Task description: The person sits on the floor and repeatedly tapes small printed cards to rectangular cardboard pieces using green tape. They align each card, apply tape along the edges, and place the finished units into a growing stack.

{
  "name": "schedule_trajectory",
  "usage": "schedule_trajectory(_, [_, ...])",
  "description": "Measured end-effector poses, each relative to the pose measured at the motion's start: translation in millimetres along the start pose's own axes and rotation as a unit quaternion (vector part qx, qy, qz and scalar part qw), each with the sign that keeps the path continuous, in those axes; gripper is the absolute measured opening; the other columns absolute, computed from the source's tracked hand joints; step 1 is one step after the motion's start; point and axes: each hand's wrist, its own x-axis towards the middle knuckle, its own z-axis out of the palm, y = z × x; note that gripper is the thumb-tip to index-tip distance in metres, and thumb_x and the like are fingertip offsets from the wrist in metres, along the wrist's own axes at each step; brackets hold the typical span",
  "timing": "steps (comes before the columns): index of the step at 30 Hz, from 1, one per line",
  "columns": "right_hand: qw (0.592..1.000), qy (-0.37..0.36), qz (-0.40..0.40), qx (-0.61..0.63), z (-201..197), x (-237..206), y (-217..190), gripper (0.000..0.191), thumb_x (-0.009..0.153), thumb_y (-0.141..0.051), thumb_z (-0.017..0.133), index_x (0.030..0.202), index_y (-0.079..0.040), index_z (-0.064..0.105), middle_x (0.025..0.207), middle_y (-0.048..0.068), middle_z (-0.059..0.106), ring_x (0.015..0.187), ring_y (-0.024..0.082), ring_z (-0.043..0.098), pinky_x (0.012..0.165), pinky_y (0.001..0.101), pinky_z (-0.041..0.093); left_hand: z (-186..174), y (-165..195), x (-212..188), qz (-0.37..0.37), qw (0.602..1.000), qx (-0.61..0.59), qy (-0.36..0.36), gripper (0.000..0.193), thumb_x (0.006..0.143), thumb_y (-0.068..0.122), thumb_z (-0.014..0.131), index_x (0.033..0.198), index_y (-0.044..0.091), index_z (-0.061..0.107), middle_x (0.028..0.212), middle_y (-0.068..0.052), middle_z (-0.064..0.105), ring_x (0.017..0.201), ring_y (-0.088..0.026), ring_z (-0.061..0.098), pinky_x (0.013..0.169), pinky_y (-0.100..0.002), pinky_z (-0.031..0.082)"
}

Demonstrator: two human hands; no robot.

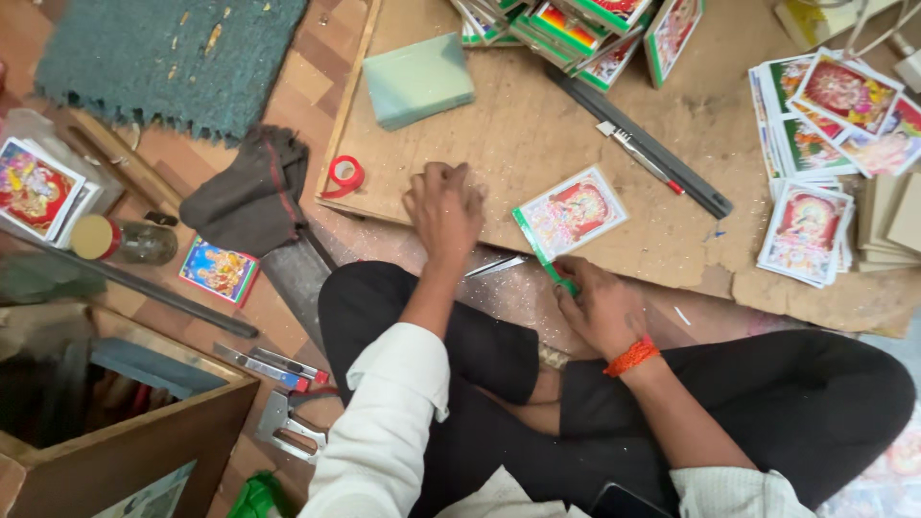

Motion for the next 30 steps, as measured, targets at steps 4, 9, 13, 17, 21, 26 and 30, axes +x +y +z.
schedule_trajectory(4, [0.999,-0.020,0.029,-0.004,-3.3,4.2,-0.8,0.053,0.085,-0.028,0.071,0.135,-0.016,0.057,0.096,0.007,0.076,0.076,0.030,0.073,0.066,0.0451,0.057,-6.0,-2.4,10.2,0.002,0.999,0.017,-0.032,0.014,0.079,0.012,0.078,0.092,0.017,0.079,0.100,-0.003,0.061,0.108,-0.026,0.054,0.096,-0.047,0.039])
schedule_trajectory(9, [0.998,-0.025,0.059,-0.010,-9.7,6.6,1.0,0.061,0.084,-0.028,0.072,0.141,-0.017,0.055,0.085,0.008,0.075,0.078,0.032,0.072,0.066,0.0471,0.055,-3.8,3.7,3.1,0.030,0.999,-0.027,-0.017,0.012,0.076,0.012,0.080,0.087,0.014,0.077,0.099,-0.003,0.061,0.106,-0.028,0.054,0.091,-0.047,0.038])
schedule_trajectory(13, [0.996,-0.048,0.072,0.031,-12.5,8.6,2.3,0.066,0.083,-0.027,0.073,0.144,-0.015,0.052,0.082,0.008,0.075,0.075,0.031,0.073,0.066,0.0453,0.055,-2.8,10.2,1.4,0.031,0.997,-0.007,-0.073,0.010,0.073,0.009,0.078,0.080,0.012,0.072,0.096,-0.005,0.062,0.102,-0.030,0.058,0.088,-0.047,0.041])
schedule_trajectory(17, [0.984,-0.072,0.133,0.095,-10.8,11.5,4.3,0.069,0.079,-0.023,0.077,0.144,-0.015,0.054,0.074,0.009,0.072,0.067,0.025,0.073,0.063,0.0394,0.055,-18.0,18.9,-14.3,0.008,0.982,-0.067,-0.175,0.010,0.086,0.006,0.072,0.092,0.009,0.066,0.094,-0.008,0.064,0.094,-0.031,0.063,0.084,-0.046,0.048])
schedule_trajectory(21, [0.975,-0.056,0.141,0.161,-10.6,15.3,9.9,0.062,0.079,-0.016,0.077,0.138,-0.011,0.061,0.072,0.008,0.070,0.063,0.018,0.070,0.062,0.0336,0.054,-40.1,38.8,-58.5,0.058,0.953,-0.206,-0.213,0.022,0.083,-0.002,0.066,0.103,0.009,0.065,0.096,-0.010,0.065,0.096,-0.034,0.065,0.080,-0.045,0.051])
schedule_trajectory(26, [0.980,-0.037,0.116,0.155,-12.6,18.6,13.0,0.057,0.077,-0.014,0.078,0.133,-0.008,0.067,0.071,0.009,0.069,0.061,0.016,0.066,0.062,0.0327,0.053,-44.7,51.5,-68.8,0.081,0.945,-0.211,-0.236,0.022,0.084,-0.001,0.067,0.103,0.010,0.067,0.096,-0.011,0.062,0.097,-0.035,0.064,0.081,-0.045,0.051])
schedule_trajectory(30, [0.973,-0.052,0.136,0.177,-15.2,20.4,11.8,0.056,0.078,-0.014,0.077,0.133,-0.008,0.067,0.069,0.008,0.068,0.059,0.015,0.065,0.061,0.0322,0.053,-44.7,51.9,-65.2,0.067,0.937,-0.243,-0.241,0.019,0.084,-0.002,0.068,0.101,0.008,0.067,0.095,-0.012,0.063,0.095,-0.035,0.065,0.079,-0.044,0.052])
